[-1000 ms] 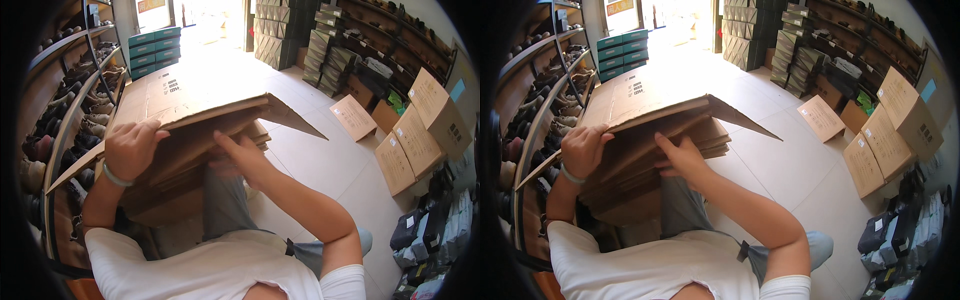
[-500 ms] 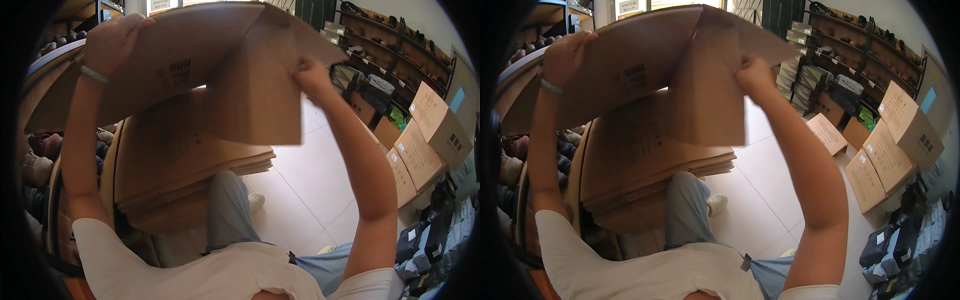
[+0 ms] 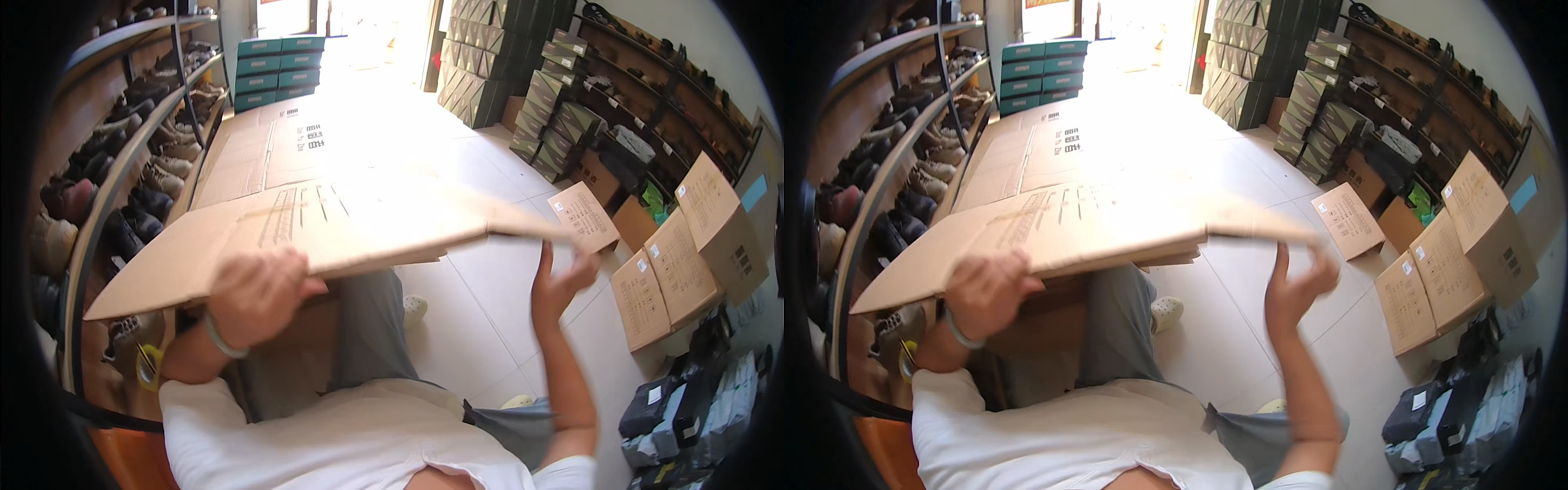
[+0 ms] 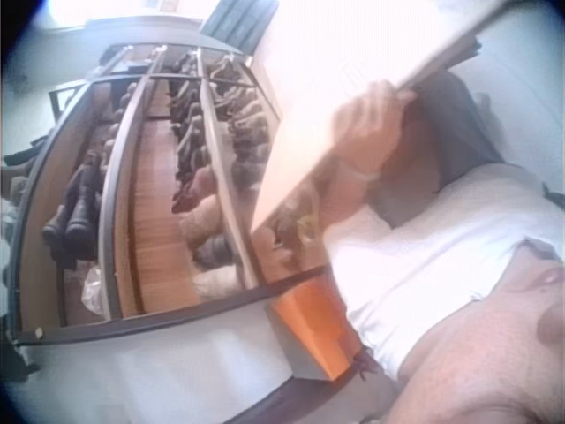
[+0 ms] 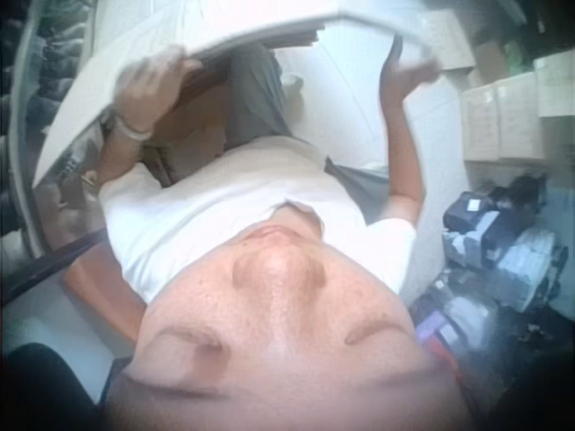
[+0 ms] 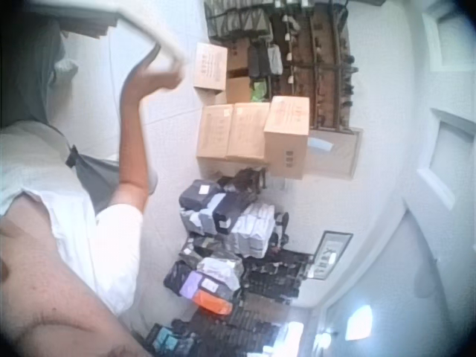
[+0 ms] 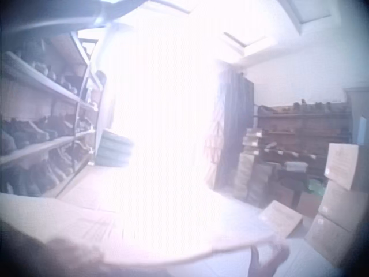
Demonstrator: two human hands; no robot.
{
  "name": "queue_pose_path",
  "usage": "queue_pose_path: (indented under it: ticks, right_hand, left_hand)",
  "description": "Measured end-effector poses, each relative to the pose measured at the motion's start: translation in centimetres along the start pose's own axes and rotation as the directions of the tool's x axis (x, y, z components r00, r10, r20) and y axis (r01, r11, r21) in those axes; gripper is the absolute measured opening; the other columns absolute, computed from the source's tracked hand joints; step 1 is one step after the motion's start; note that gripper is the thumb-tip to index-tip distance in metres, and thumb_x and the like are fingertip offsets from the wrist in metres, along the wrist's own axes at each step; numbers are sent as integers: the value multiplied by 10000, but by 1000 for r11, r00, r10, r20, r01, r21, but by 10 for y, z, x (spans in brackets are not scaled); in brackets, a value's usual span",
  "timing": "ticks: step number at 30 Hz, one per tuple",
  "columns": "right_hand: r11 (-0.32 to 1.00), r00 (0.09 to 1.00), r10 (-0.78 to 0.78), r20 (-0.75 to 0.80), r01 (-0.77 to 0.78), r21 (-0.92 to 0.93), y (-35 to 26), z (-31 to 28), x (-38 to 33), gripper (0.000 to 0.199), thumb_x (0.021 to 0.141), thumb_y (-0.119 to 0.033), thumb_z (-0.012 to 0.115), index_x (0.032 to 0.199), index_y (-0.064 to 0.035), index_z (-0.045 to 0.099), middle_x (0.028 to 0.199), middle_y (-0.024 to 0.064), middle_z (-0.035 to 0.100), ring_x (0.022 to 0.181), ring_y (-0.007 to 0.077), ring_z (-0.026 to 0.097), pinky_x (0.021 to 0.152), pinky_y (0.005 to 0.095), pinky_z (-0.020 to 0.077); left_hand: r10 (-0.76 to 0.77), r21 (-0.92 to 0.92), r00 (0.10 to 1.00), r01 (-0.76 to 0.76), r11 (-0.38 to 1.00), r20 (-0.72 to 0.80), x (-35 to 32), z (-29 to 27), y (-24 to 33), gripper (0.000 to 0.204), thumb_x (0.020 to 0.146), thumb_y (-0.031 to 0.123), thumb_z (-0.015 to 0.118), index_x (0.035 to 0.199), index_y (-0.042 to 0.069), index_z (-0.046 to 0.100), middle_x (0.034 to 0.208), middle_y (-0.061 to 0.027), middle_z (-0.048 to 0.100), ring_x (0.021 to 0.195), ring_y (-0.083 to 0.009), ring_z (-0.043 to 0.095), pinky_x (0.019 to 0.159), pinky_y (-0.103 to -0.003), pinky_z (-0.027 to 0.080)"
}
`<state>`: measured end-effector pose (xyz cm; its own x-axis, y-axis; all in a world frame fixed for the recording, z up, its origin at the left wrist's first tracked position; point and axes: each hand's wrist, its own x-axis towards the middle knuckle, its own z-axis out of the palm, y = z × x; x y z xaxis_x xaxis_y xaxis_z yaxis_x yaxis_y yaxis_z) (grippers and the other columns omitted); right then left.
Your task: The person sits on the floor and tapes a cardboard box closed using yellow packing tape and a utility knife. They apply tape along the seams, cut the tape, and smooth it down, then move the sealed box aside.
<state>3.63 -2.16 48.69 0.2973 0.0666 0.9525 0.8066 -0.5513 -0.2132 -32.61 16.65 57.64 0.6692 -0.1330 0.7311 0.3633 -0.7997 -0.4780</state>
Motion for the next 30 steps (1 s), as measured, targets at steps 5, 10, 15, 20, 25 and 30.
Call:
queue_pose_path:
  ticks: [5,10,15,20,25,30]
  right_hand:
    - [-499,-37,184,982,-864,61,5,-9,-148,919,849,-733,341,1421,-18,260,1429,208,336,1292,376,366,1037,569,317]
    - [-680,-74,224,972,-726,101,6,31,-163,619,913,-481,521,1337,-45,407,1319,113,507,1177,265,515,991,439,443]
    - [-660,-188,348,918,-745,98,22,52,-193,377,937,-243,562,1245,-35,506,1181,90,611,1067,244,601,892,385,534]
    - [-656,-137,390,911,-736,170,61,60,-205,385,951,-225,520,1263,-2,485,1193,111,602,1079,251,595,911,390,512]
    - [-635,-52,318,947,-753,171,103,13,-212,448,981,-313,410,1283,12,469,1231,133,579,1108,292,572,965,431,460]
    - [-657,-97,404,910,-722,215,131,-24,-234,491,994,-333,358,1324,24,431,1296,166,531,1170,316,529,1010,442,412]
  left_hand:
    - [-304,-405,939,343,847,161,-74,7,72,165,749,209,757,803,82,666,729,-26,664,556,-155,555,577,-289,423]
    - [-490,-501,746,666,553,451,-142,41,113,88,756,75,716,708,95,645,568,-46,573,506,-217,522,556,-314,421]
    - [-810,-79,280,957,280,515,-199,53,97,232,870,277,598,834,53,648,760,-135,629,777,-319,598,694,-428,452]
    - [-864,735,-280,664,140,417,-304,38,-3,800,868,543,542,1404,-5,311,1420,-247,355,1238,-432,422,1006,-469,396]
    - [-434,275,-615,734,-621,659,-345,12,-19,864,804,575,637,1372,-16,363,1309,-182,508,1141,-309,539,912,-390,474]
    - [-224,-146,-86,528,-837,971,-315,28,-12,782,778,354,751,1348,-31,378,1234,-134,561,1087,-206,575,893,-341,489]
